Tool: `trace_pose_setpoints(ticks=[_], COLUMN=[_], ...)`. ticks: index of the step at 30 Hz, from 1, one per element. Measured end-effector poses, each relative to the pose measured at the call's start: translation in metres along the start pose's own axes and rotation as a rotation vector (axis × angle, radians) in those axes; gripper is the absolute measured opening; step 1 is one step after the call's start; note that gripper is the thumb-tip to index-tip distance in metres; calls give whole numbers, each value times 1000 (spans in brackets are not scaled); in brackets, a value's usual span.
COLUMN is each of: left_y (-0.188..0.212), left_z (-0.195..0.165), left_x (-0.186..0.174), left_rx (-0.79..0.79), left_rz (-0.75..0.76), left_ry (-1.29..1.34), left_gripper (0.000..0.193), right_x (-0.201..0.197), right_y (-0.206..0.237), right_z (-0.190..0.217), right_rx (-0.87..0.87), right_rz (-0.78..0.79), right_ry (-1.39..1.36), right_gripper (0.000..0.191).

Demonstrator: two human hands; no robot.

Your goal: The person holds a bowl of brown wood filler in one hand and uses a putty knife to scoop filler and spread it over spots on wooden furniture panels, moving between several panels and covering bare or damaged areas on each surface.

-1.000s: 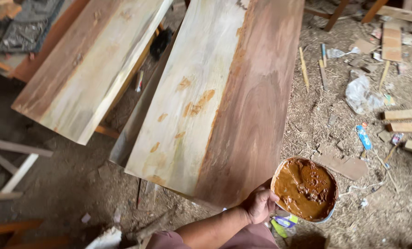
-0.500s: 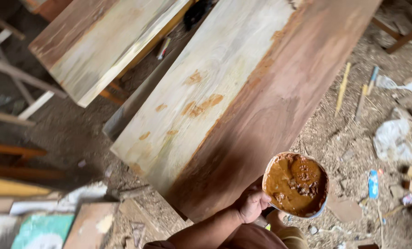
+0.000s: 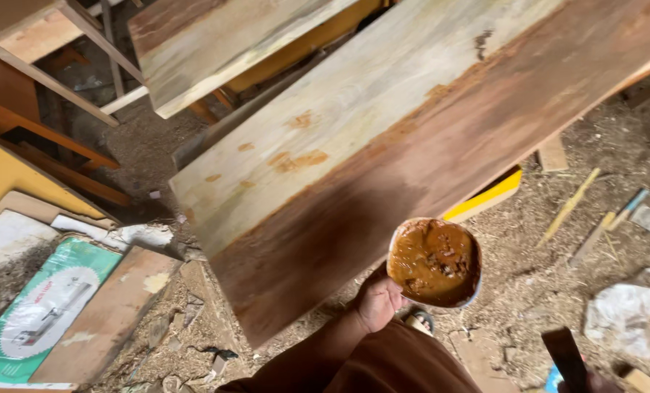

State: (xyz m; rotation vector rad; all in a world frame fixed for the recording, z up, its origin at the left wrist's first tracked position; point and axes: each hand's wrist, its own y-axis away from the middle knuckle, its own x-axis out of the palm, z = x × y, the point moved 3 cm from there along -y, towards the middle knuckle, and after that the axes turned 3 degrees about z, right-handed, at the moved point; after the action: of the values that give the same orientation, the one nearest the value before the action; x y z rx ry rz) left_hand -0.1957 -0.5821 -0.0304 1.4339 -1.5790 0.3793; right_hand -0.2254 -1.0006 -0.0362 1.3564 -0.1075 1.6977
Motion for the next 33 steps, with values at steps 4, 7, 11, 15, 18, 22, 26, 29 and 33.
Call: trace_pose_setpoints(ticks=[4, 7, 11, 15, 18, 22, 26, 29, 33], left_y=[-22, -33, -64, -124, -184, -252, -310, -336, -369], left_z=[9, 9, 8, 20, 38, 47, 25, 0, -10], left_x=[31, 51, 75, 68, 60, 68, 114, 162, 204], left_rx=[85, 13, 48, 59, 45, 73, 60, 26, 60], left_rz=[112, -51, -18, -31, 51, 51, 64, -8, -73], left_ry=[108, 51, 87, 93, 47, 95, 40, -9, -66], left_gripper=[47, 60, 63, 56, 29, 10, 13, 32, 59], right_x=[-18, -24, -23, -20, -28, -42, -48, -54, -72], right_y=[-2, -6, -21, -47, -61, -75, -82, -90, -118], right_z=[43, 70, 108, 164, 208, 263, 320, 355, 413], right_rx=[60, 96, 133, 108, 102, 47, 77, 73, 25], right_rz=[84, 83, 67, 196, 136, 156, 339, 377, 173], right_ry=[39, 80, 134, 131, 87, -11, -156, -173, 25], right_gripper=[61, 62, 65, 68, 70, 62, 51, 52, 60])
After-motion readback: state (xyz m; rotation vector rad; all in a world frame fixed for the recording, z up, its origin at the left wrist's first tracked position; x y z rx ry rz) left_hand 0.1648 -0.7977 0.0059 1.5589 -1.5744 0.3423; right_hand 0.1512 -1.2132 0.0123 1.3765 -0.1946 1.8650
